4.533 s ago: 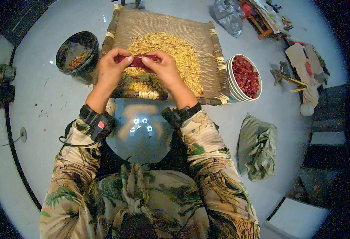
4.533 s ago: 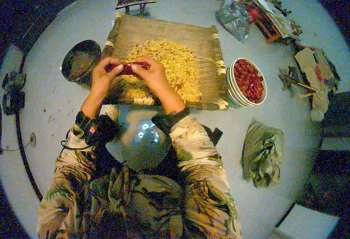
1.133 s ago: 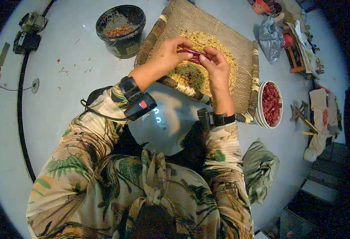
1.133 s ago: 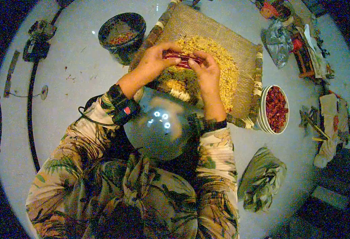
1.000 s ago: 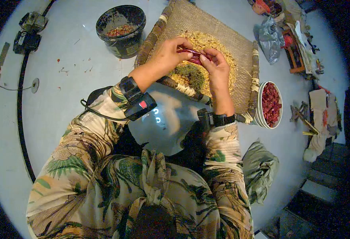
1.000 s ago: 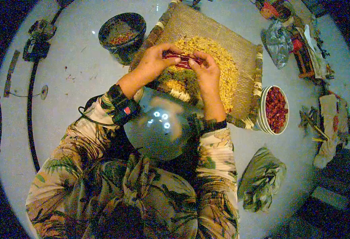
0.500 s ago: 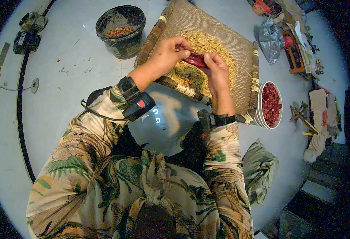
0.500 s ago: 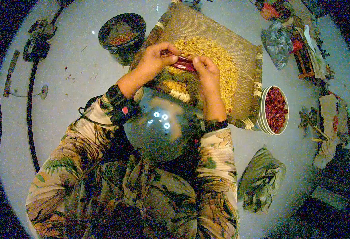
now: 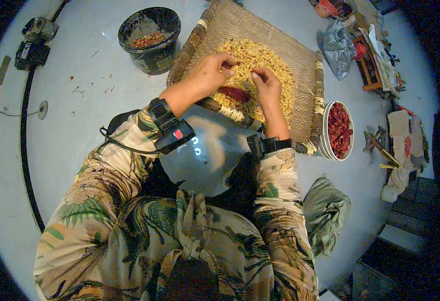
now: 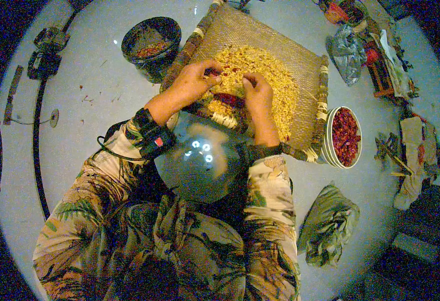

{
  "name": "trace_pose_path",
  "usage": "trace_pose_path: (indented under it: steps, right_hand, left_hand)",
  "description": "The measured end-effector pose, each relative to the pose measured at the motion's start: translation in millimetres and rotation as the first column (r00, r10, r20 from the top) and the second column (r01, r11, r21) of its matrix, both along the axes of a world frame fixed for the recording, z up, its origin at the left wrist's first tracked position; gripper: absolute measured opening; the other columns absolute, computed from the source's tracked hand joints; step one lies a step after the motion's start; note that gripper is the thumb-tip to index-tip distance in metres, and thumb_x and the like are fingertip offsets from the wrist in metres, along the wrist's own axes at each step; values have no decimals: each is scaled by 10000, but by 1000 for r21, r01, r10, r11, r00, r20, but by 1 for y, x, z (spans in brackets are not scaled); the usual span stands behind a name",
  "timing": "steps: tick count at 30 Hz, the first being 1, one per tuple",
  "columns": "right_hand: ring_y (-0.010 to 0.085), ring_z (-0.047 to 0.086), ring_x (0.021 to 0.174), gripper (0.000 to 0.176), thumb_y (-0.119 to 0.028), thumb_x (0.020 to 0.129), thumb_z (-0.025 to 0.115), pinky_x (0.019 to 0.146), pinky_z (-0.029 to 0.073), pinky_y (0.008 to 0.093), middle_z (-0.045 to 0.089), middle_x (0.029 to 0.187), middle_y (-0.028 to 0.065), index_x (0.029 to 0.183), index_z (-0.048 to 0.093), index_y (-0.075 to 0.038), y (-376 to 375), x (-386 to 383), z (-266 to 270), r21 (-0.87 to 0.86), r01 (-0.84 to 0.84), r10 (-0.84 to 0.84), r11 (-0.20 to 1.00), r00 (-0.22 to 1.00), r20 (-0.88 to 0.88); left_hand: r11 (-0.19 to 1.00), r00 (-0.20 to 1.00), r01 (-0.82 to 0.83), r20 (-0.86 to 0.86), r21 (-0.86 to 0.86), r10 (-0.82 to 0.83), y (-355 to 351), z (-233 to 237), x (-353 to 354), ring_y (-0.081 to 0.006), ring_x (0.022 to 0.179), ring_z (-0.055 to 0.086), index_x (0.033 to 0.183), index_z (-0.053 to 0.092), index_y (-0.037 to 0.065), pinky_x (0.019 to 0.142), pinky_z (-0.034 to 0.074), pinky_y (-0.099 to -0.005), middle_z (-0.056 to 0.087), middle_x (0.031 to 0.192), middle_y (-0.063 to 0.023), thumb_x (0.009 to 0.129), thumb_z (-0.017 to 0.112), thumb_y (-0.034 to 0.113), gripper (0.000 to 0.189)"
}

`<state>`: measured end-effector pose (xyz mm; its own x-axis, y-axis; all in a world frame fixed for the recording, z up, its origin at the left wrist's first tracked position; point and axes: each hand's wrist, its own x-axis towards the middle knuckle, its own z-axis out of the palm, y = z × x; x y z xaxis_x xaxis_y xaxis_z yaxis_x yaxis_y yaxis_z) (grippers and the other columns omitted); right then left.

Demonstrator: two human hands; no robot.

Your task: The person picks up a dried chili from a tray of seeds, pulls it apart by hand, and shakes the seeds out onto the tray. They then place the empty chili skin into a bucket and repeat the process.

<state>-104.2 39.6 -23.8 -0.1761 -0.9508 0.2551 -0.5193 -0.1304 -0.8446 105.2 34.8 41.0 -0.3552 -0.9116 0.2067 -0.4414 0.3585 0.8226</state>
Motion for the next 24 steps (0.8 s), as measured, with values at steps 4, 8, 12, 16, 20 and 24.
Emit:
trace_pose_path:
  steps: [4,8,12,16,20,24]
  right_hand:
    - [234,629,779,185,-135,762,651,725,489,329,661,845,121,924,649,-47,-8,-20,-12,15,93,-93,996,995,-22]
    - [263,627,810,254,-179,743,680,738,487,343,655,880,136,956,634,-49,-8,-19,-25,222,-77,111,972,984,-143]
    - [242,619,831,367,-147,708,716,756,476,332,647,895,123,1031,596,-20,15,13,-27,427,-238,402,873,845,-351]
    - [338,599,853,408,-221,676,729,775,466,392,635,928,158,1030,600,-64,19,27,-17,398,-183,405,899,695,-595]
    - [326,606,848,392,-258,684,714,760,468,395,641,912,156,1014,609,-75,14,26,-20,569,-79,468,819,665,-582]
    - [325,613,835,363,-278,705,691,734,472,410,641,888,164,995,614,-75,14,27,-17,584,-33,470,811,630,-618]
  left_hand:
    - [1000,1000,-12,-12,-18,12,3,2,0,-245,802,625,963,627,39,741,483,-344,648,881,-144,777,638,185,236]
    - [999,1000,-27,-17,-43,26,0,1,3,-254,791,626,933,636,32,733,482,-347,651,867,-140,775,636,198,229]
    - [995,1000,-23,-19,-95,21,-5,-3,6,-257,780,629,920,636,23,715,482,-351,649,850,-139,772,633,208,237]
    - [993,1000,-25,-6,-115,25,-5,-2,7,-283,765,624,911,630,27,690,478,-368,639,830,-152,771,627,224,242]
    - [990,999,-35,19,-136,38,-2,1,9,-313,757,614,907,629,46,675,473,-395,630,815,-165,774,622,250,244]
    - [989,996,-40,77,-143,51,-3,2,10,-328,762,611,923,631,63,675,472,-416,631,812,-167,774,622,265,251]
